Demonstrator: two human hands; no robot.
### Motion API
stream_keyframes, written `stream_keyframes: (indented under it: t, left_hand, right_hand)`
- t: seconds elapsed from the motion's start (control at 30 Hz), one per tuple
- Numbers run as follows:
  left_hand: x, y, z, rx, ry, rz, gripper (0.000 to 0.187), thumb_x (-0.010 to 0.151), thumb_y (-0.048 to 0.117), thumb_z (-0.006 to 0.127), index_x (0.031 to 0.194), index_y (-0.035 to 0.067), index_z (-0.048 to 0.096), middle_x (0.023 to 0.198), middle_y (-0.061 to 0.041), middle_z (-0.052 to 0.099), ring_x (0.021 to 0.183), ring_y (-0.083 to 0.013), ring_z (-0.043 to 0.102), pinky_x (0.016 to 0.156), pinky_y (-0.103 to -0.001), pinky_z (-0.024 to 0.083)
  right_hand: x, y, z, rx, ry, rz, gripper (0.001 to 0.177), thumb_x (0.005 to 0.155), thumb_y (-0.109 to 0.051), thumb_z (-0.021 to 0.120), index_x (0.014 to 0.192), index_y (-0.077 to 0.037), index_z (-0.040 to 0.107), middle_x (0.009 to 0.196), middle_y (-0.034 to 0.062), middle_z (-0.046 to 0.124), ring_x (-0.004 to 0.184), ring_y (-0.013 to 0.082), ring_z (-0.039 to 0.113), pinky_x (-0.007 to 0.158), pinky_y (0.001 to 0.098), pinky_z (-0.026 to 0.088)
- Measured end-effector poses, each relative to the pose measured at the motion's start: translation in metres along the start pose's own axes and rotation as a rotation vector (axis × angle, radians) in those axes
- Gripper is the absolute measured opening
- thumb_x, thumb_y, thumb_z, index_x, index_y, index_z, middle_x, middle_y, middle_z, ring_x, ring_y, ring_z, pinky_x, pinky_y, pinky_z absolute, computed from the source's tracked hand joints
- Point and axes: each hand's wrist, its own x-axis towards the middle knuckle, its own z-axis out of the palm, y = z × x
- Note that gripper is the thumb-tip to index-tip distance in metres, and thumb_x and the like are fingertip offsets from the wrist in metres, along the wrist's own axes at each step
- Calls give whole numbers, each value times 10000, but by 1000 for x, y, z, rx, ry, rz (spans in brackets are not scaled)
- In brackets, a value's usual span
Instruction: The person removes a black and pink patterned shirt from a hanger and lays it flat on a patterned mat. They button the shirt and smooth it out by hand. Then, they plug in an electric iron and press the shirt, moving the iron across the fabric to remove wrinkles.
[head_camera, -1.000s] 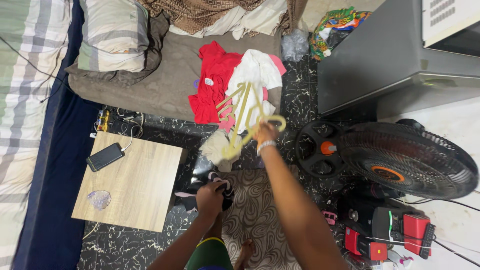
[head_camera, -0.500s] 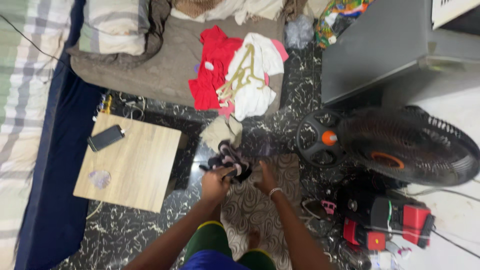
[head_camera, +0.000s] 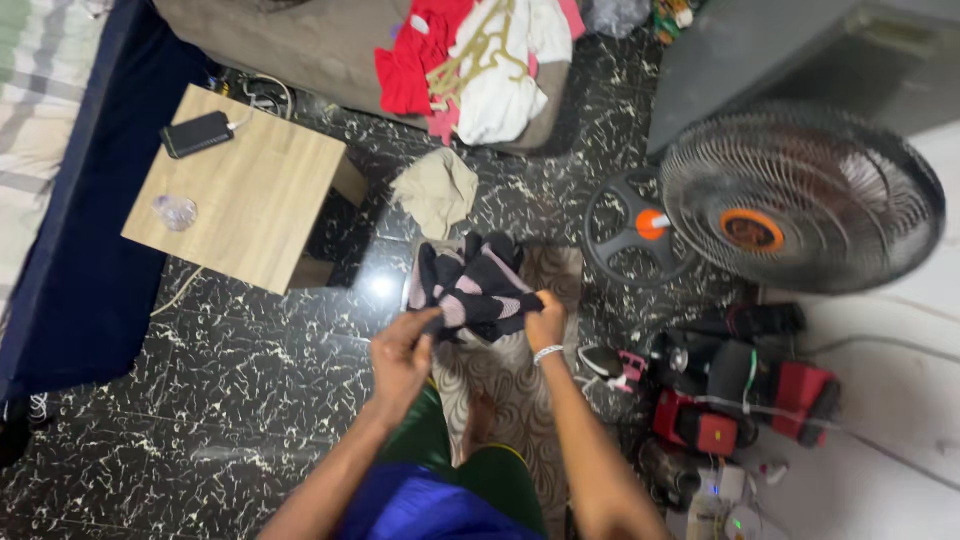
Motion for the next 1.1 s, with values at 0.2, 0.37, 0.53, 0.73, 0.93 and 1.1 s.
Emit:
stream_keyframes:
  t: [0.2, 0.37, 0.53, 0.73, 0.93, 1.1]
  left_hand:
    - [-76, -20, -29, 367, -11, 110, 388, 787, -15, 692, 1148, 114, 751, 935, -119, 727, 760, -320, 700, 673, -419, 550]
    - [-143, -32, -31, 488, -128, -13, 376, 751, 56, 721, 1109, 158, 770, 862, -102, 737, 630, -296, 689, 583, -413, 550]
    - [-138, -112, 37, 500, -124, -81, 291, 822, 127, 714, 1109, 151, 760, 823, -112, 732, 692, -325, 707, 606, -461, 532]
    - [-44, -272, 172, 275, -96, -32, 187, 971, 182, 695, 1117, 71, 732, 1039, -207, 723, 963, -427, 681, 842, -499, 536]
    - [-19, -384, 221, 268, -145, 194, 876, 902, 300, 845, 1578, 46, 349, 1625, -339, 248, 1484, -532, 273, 1228, -524, 322]
    - [-119, -486, 224, 455, -336, 39, 759, 948, 311, 775, 1546, 36, 396, 1591, -290, 362, 1450, -480, 376, 1202, -525, 352]
  right_hand:
    - [-105, -7, -110, 29, -13, -3, 211, 724, -30, 761, 792, 16, 567, 666, 118, 568, 613, 246, 563, 572, 390, 457]
    - [-199, -15, -150, -133, -52, 309, 227, 710, -64, 787, 677, 8, 574, 541, 96, 559, 439, 231, 557, 447, 391, 436]
    - [-172, 39, -112, -217, -40, 328, 213, 734, -120, 749, 666, 9, 594, 504, 131, 581, 395, 246, 573, 408, 401, 440]
    - [-22, 206, -13, -708, 85, -312, 320, 662, -283, 858, 607, -53, 642, 585, 203, 641, 505, 332, 651, 479, 434, 531]
    - [48, 319, 65, 280, 8, 273, 522, 894, -317, 842, 1143, 36, 549, 1034, 261, 660, 854, 298, 620, 777, 436, 487]
    - [-18, 411, 106, -530, -371, 46, 695, 976, -543, 824, 1324, 13, 593, 1254, 251, 674, 1151, 356, 648, 997, 407, 491]
